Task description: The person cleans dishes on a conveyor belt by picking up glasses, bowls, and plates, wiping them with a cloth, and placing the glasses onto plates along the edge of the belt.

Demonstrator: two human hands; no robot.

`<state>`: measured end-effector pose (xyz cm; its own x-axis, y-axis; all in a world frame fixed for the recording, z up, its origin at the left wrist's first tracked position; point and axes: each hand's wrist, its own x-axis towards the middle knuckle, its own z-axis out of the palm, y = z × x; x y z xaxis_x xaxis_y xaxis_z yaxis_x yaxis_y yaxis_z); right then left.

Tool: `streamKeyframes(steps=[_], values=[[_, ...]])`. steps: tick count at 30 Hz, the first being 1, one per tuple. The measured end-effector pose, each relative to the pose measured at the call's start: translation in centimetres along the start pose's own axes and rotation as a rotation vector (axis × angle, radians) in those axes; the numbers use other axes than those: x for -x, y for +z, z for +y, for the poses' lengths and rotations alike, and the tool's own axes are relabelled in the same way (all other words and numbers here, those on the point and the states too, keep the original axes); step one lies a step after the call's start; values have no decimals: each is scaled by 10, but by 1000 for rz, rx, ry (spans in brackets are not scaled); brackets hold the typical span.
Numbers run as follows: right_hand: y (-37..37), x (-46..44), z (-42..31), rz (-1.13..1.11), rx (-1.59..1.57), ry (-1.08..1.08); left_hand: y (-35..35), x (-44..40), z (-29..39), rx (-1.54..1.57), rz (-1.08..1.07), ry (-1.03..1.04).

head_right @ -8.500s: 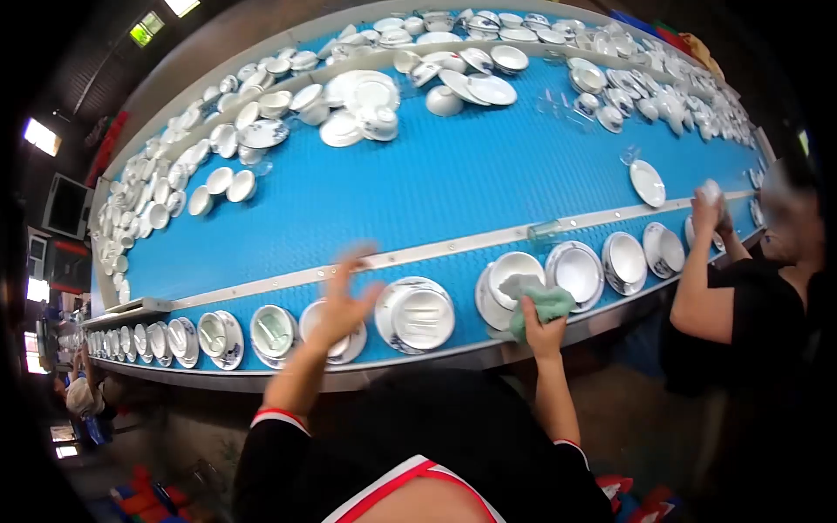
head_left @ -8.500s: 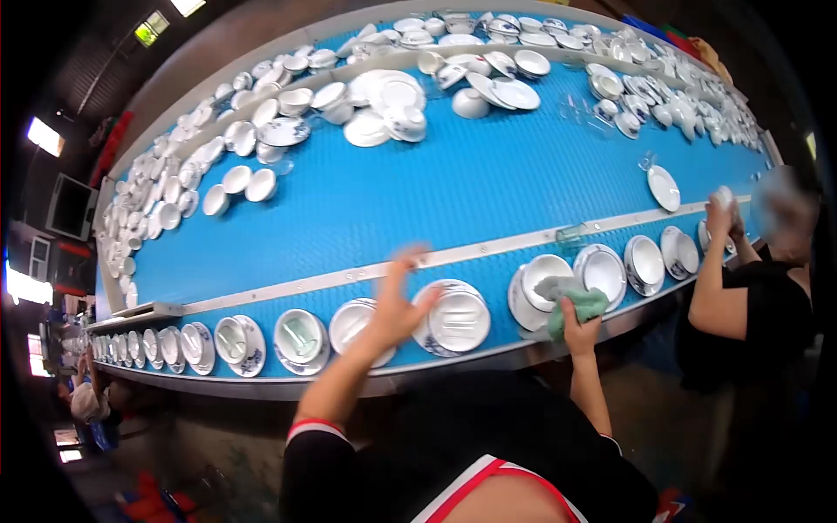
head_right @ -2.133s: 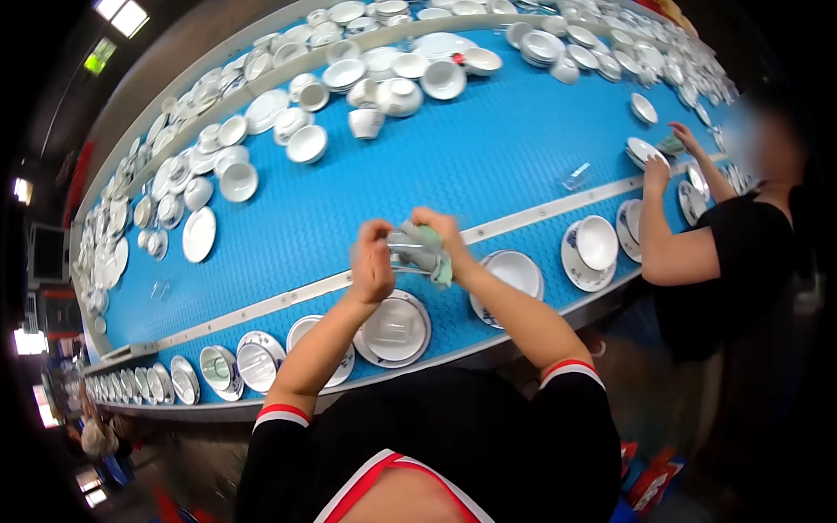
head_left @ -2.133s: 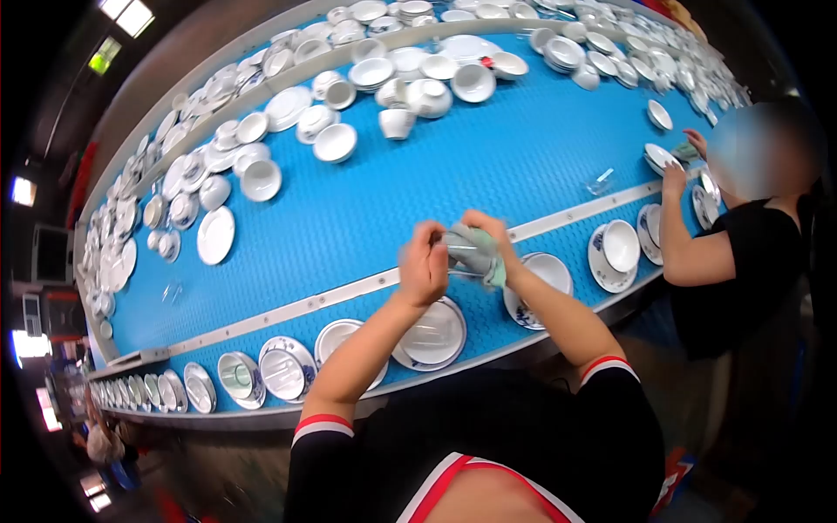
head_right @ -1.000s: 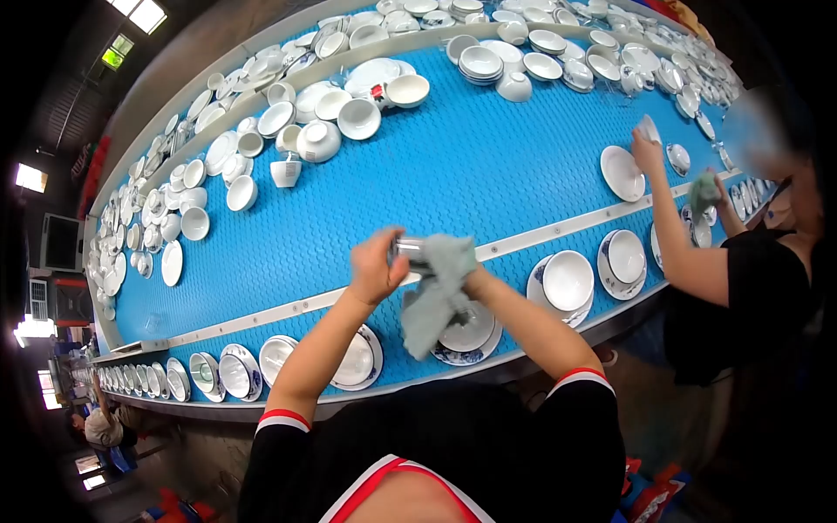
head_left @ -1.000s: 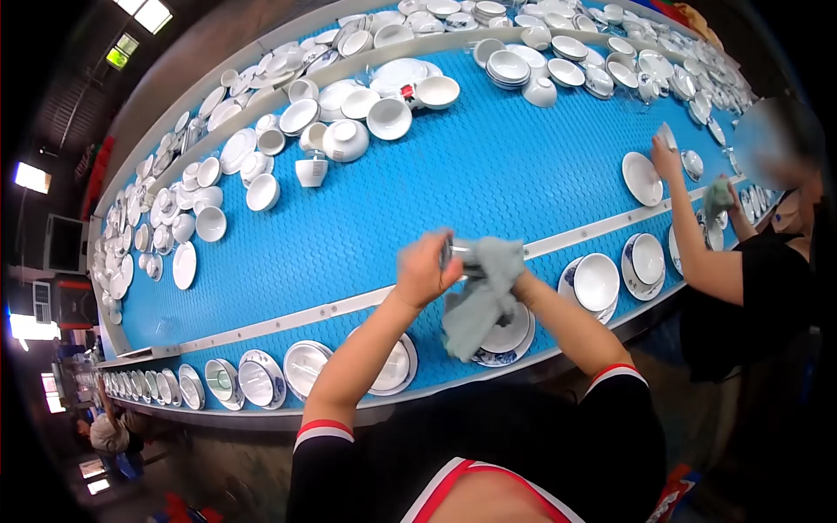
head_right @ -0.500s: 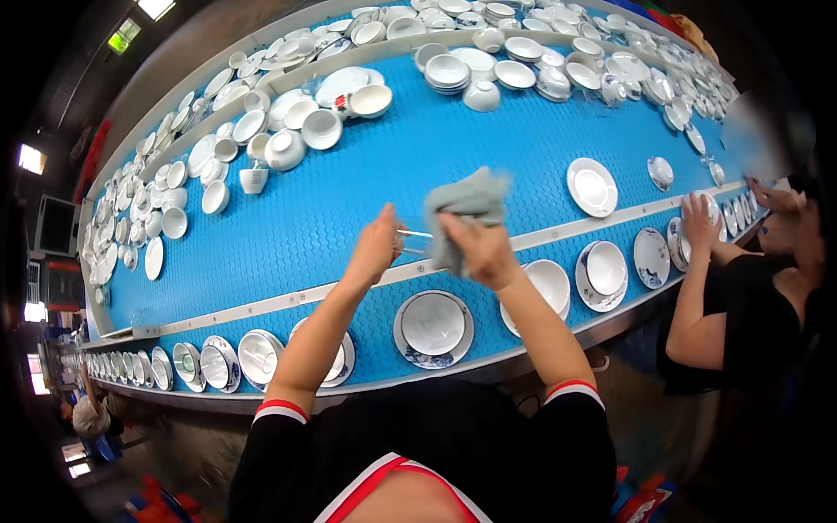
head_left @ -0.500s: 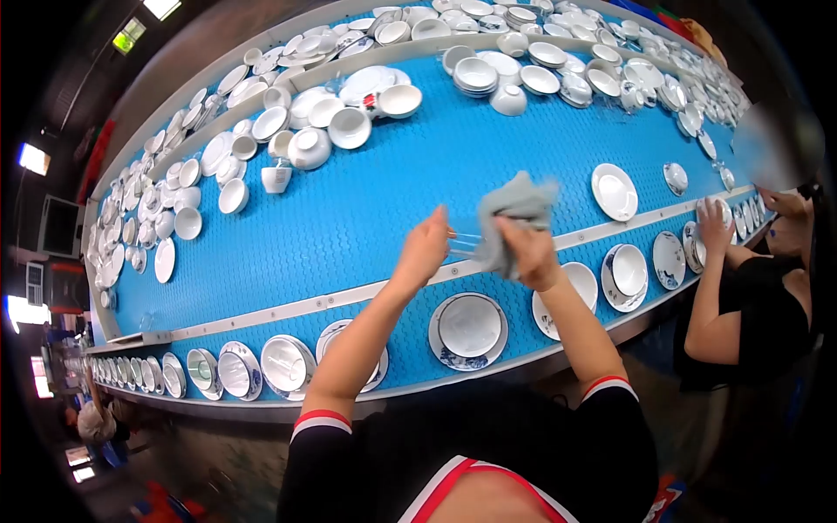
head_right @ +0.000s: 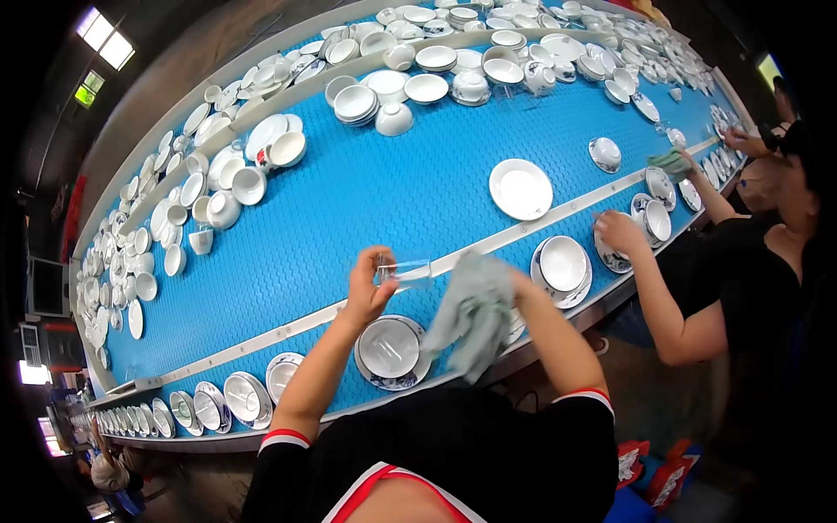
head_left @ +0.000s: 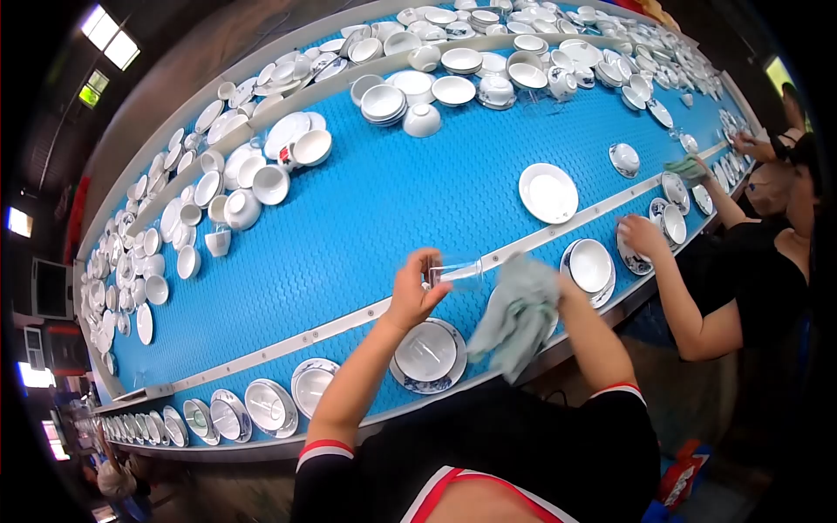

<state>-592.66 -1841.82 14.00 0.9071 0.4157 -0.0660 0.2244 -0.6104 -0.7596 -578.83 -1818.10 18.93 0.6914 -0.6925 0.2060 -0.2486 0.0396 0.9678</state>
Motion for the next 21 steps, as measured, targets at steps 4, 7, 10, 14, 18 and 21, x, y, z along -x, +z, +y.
streamKeyframes(steps=[4,7,10,14,18,21], values=[[-106,51,23,897,-1061,570,55,-14,-9,-216,-267,-54],[-152,57,99,942,-81,492,104,-13,-6,-338,-531,108],[-185,32,165,1084,507,645,148,-4,-14,-565,-655,147],[-233,-24,200,1018,579,572,156,-14,-2,-608,-582,137],[-254,-73,260,798,822,537,142,-39,-5,-592,-475,37],[-256,-103,299,688,866,597,140,-55,-18,-530,-325,-17]])
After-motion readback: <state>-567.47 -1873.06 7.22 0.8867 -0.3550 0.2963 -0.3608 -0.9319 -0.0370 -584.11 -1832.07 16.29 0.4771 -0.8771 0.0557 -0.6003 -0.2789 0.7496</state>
